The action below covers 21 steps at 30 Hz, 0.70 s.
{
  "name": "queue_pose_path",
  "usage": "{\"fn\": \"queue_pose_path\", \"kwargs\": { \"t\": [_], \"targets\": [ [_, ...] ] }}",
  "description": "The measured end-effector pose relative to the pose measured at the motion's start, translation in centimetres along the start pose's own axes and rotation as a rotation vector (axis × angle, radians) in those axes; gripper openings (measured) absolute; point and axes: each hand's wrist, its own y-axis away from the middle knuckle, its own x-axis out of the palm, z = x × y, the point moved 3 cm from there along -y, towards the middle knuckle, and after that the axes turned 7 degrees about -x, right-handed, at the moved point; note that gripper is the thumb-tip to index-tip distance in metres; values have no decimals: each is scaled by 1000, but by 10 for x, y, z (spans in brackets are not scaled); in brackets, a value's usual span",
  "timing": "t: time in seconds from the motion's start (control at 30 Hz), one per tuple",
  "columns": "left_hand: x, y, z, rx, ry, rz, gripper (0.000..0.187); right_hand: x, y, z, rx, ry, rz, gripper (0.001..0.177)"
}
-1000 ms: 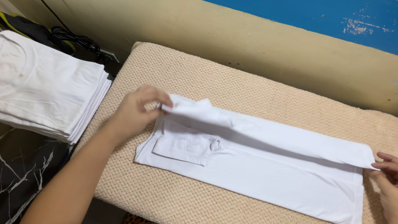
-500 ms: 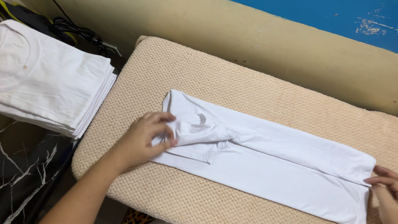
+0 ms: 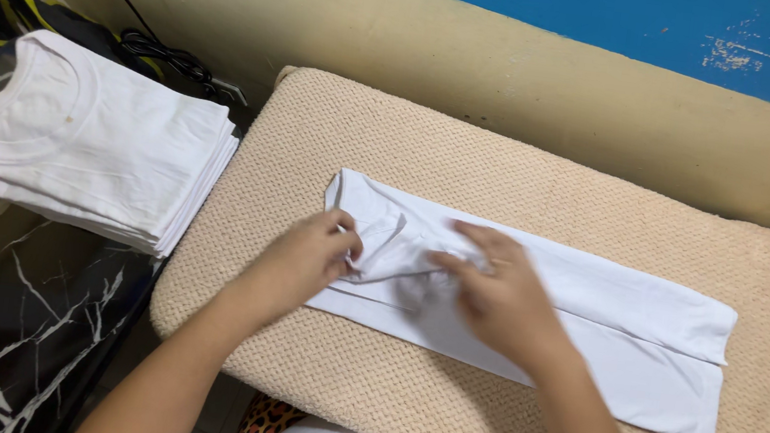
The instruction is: The person folds white t-shirts one at a time on a padded folding board, smoothing each shirt flat, folding in the sleeves and sides, then folding it into a rectangle and stacking it on a pile beside the board. They take each new crumpled shirt from a laundry basket and place the finished shirt on the stack.
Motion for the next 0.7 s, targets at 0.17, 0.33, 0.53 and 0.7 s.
{"fn": "queue_pose_path", "kwargs": {
  "t": [0.17,0.33,0.53,0.7],
  "targets": [
    [-1,24,-12,478,-193,-186,17,10,-70,31,-157,108,275,46],
    [-12,32,-1,243,-106,-122,26,-4,-70,12,-13,-16,260,28],
    [3,-13,29,-204,641,47,35,41,-37,-29,610,-664,-7,27],
    [21,-74,43,-50,967,-111,57,78,-38,-41,728,-909,-433,31]
  ]
}}
